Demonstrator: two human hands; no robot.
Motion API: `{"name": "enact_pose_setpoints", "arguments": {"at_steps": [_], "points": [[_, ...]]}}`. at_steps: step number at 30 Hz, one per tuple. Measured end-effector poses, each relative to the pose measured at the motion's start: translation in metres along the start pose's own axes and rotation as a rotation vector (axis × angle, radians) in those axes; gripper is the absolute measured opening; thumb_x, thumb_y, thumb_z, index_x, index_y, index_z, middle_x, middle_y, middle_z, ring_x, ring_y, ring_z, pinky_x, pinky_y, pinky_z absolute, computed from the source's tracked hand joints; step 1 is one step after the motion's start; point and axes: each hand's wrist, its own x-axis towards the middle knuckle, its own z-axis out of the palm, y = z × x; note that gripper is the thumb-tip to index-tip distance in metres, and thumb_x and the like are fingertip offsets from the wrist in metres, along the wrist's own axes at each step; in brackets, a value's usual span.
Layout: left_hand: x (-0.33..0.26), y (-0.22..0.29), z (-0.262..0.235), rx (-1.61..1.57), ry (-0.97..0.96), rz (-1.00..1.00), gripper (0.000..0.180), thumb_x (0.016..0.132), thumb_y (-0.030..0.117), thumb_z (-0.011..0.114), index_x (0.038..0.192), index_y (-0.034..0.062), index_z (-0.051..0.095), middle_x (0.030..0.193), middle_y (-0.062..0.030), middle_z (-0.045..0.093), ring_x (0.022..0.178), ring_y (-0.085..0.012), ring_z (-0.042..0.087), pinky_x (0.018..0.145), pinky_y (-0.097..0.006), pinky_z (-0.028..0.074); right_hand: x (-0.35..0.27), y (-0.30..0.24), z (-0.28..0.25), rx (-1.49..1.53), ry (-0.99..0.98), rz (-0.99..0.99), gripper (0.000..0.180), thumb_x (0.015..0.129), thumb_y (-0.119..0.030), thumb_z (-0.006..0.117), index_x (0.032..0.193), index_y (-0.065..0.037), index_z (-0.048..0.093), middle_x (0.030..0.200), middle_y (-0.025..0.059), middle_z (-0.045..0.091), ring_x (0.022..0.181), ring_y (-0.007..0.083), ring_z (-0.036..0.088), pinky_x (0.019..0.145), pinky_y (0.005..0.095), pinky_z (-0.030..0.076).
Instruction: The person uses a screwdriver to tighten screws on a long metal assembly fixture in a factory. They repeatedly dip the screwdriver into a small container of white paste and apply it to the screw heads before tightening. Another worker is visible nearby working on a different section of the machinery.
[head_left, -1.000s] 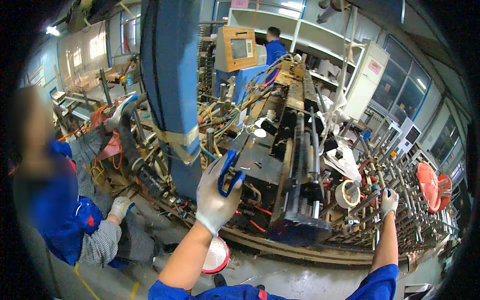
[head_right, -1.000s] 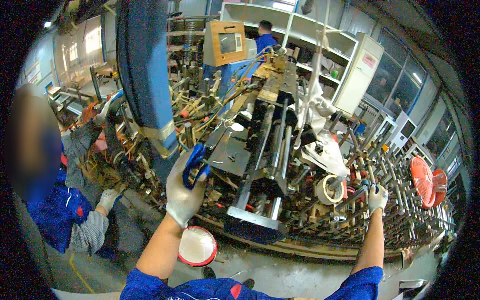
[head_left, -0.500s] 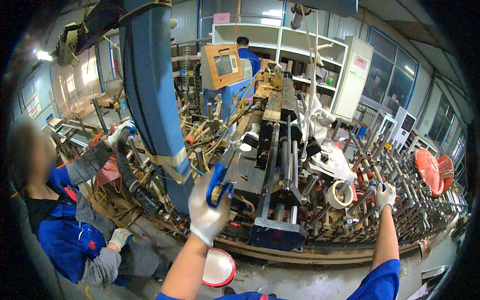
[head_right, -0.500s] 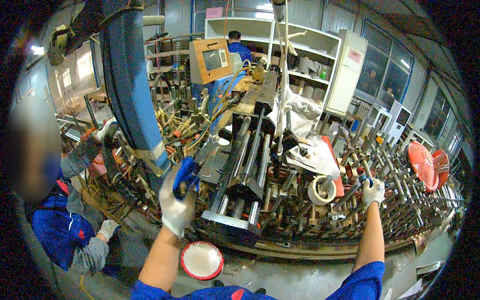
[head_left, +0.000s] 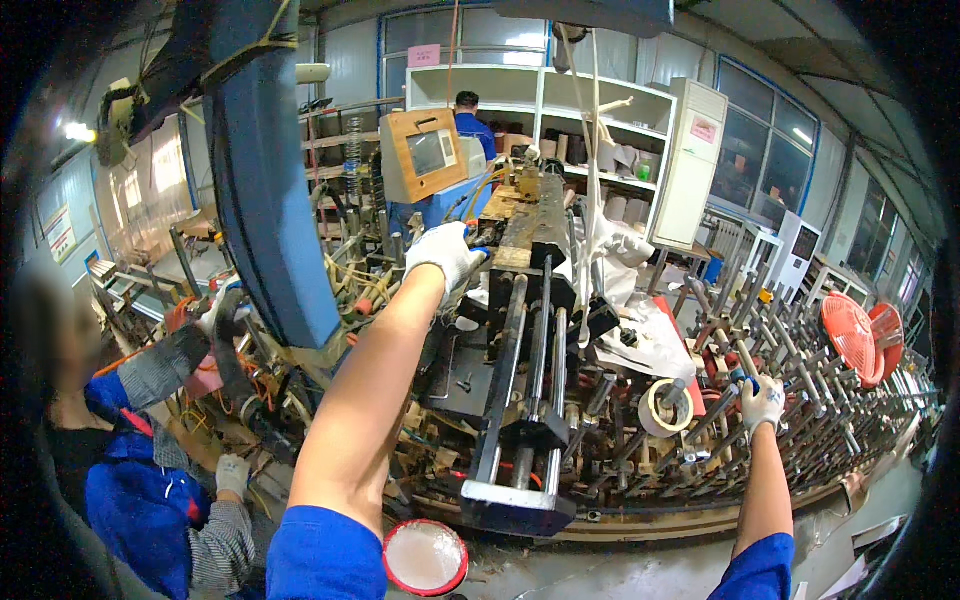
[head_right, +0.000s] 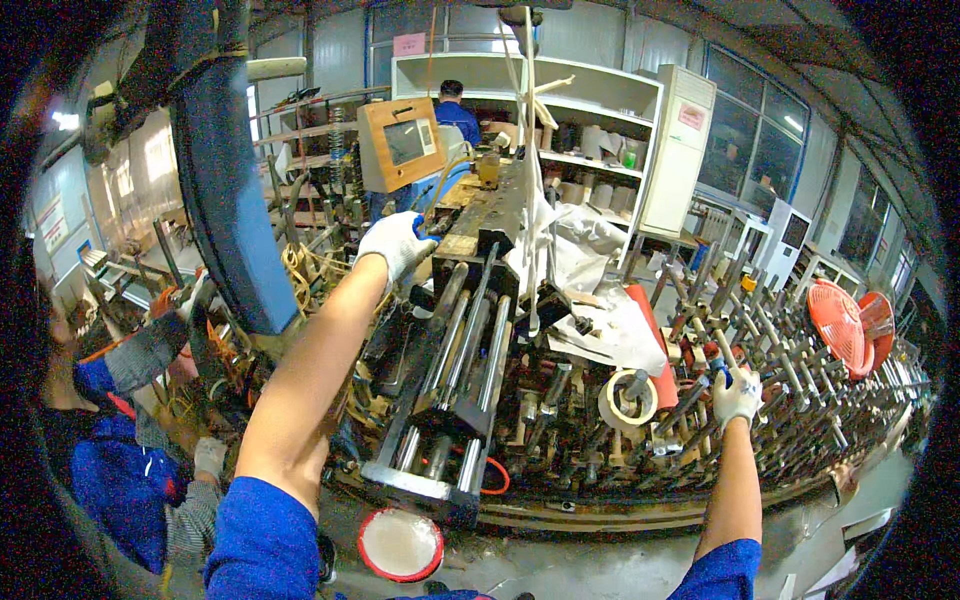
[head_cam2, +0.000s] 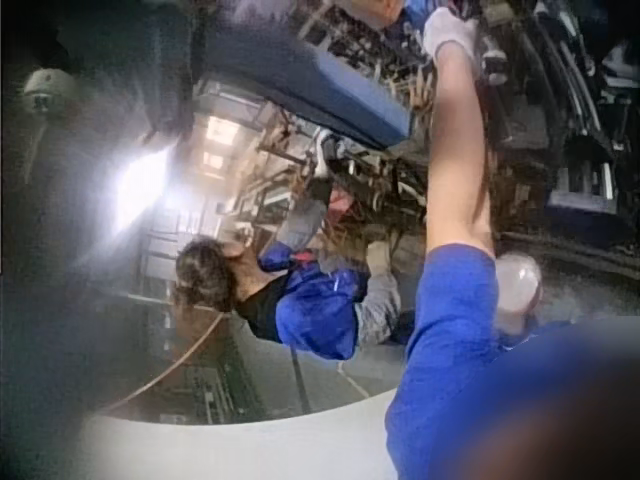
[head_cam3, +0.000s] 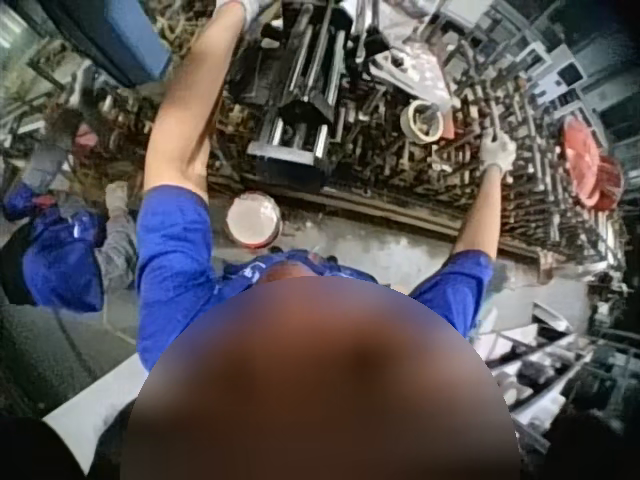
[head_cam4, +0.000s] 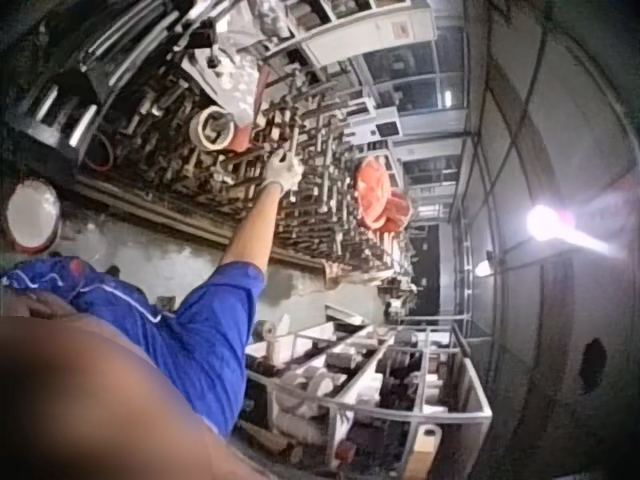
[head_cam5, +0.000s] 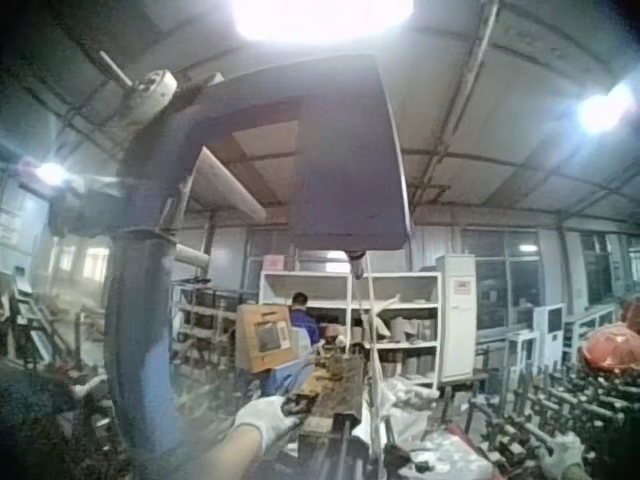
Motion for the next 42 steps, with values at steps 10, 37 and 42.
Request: {"name": "enact_pose_setpoints", "arguments": {"at_steps": [10, 37, 42], "points": [[0.011, -0.022, 0.014, -0.478, 0.213, -0.130, 0.042, 0.083, 0.044, 0.074, 0.104, 0.0074, 0.076, 0.105, -0.0201, 0.074, 0.101, -0.0379, 0.070, 0.089, -0.044, 0.054, -0.002, -0.010, -0.003, -0.086, -0.025, -0.055, 0.031, 0.092, -0.034, 0.060, 0.095, -0.005, 0.071, 0.097, 0.0152, 0.069, 0.099, 0.0371, 0.060, 0.090, 0.0492, 0.047], [-0.224, 0.016, 0.031, -0.008, 0.307, 0.086, 0.028, 0.074, 0.034, 0.083, 0.079, 0.0073, 0.075, 0.119, -0.0185, 0.065, 0.126, -0.0444, 0.052, 0.105, -0.054, 0.041, 0.006, 0.004, -0.002, -0.070, -0.084, -0.067, 0.036, 0.096, -0.036, 0.059, 0.091, -0.001, 0.067, 0.098, 0.0197, 0.068, 0.100, 0.0408, 0.058, 0.091, 0.0498, 0.045], [-0.224, 0.014, 0.029, -0.011, 0.326, 0.095, 0.018, 0.078, 0.024, 0.079, 0.080, 0.0070, 0.075, 0.118, -0.0164, 0.067, 0.127, -0.0445, 0.052, 0.105, -0.054, 0.041, 0.004, 0.000, -0.003, -0.082, -0.063, -0.081, 0.031, 0.094, -0.033, 0.060, 0.095, -0.004, 0.071, 0.098, 0.0172, 0.070, 0.100, 0.0393, 0.059, 0.090, 0.0483, 0.048]]}}
